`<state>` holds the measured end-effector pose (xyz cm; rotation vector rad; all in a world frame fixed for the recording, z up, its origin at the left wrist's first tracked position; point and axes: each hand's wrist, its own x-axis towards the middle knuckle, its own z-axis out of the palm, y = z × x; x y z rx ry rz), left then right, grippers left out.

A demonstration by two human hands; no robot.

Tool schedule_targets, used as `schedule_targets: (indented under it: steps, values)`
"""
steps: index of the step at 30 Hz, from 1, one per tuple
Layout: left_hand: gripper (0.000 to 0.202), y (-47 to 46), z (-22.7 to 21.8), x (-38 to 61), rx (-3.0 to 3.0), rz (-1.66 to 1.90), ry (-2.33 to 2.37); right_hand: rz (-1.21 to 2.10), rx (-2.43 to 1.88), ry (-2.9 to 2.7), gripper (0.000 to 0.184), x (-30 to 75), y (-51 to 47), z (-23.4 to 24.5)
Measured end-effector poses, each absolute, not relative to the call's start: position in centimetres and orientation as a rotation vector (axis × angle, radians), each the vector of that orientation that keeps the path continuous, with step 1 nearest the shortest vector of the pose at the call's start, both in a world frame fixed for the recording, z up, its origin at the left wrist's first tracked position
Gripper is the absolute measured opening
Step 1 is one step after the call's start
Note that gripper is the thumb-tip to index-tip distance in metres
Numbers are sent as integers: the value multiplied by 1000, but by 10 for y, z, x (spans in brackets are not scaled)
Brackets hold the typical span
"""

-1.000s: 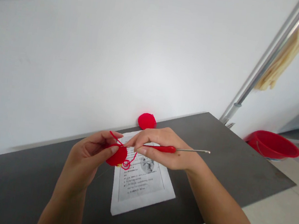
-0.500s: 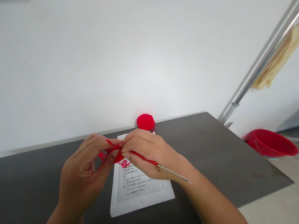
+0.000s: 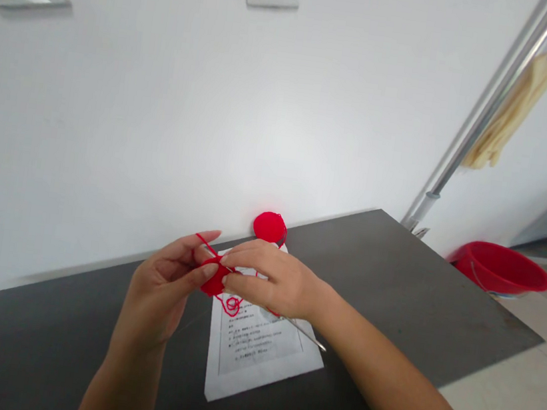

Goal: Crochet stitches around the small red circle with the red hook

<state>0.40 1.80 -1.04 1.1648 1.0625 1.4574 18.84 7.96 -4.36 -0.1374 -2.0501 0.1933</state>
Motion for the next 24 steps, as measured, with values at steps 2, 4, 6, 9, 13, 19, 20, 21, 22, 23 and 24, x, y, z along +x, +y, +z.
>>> schedule_targets:
  steps: [2, 4, 6, 9, 13, 19, 20, 21, 22, 23, 24]
  values:
    - [34, 23, -13, 8, 1056, 1477, 958, 270, -152, -1999, 36, 183, 82, -49]
    - [33, 28, -17, 14, 970, 1517, 903, 271, -141, -1939, 37, 177, 84, -56]
    - [32, 31, -22, 20, 935, 1574, 887, 289, -182, -1899, 29, 170, 86, -62]
    - [32, 33, -29, 22, 1050, 1646, 993, 168, -278, -1876, 16, 163, 85, -67]
    - [33, 34, -32, 11, 1451, 1639, 1305, -30, -313, -1864, 12, 163, 76, -58]
    - [25, 38, -24, -8, 1831, 1509, 1417, 381, -456, -1905, 10, 180, 64, -33]
    - [24, 39, -22, -10, 1857, 1503, 1414, 458, -499, -1922, 10, 183, 63, -30]
    - [21, 40, -22, -12, 1880, 1490, 1401, 509, -529, -1943, 11, 187, 62, -27]
    - [16, 41, -21, -13, 1899, 1468, 1382, 525, -539, -1977, 12, 190, 61, -25]
    - [10, 42, -21, -14, 1919, 1440, 1358, 502, -501, -2027, 12, 193, 61, -23]
    - [7, 42, -21, -15, 1940, 1413, 1334, 465, -456, -2076, 13, 197, 60, -20]
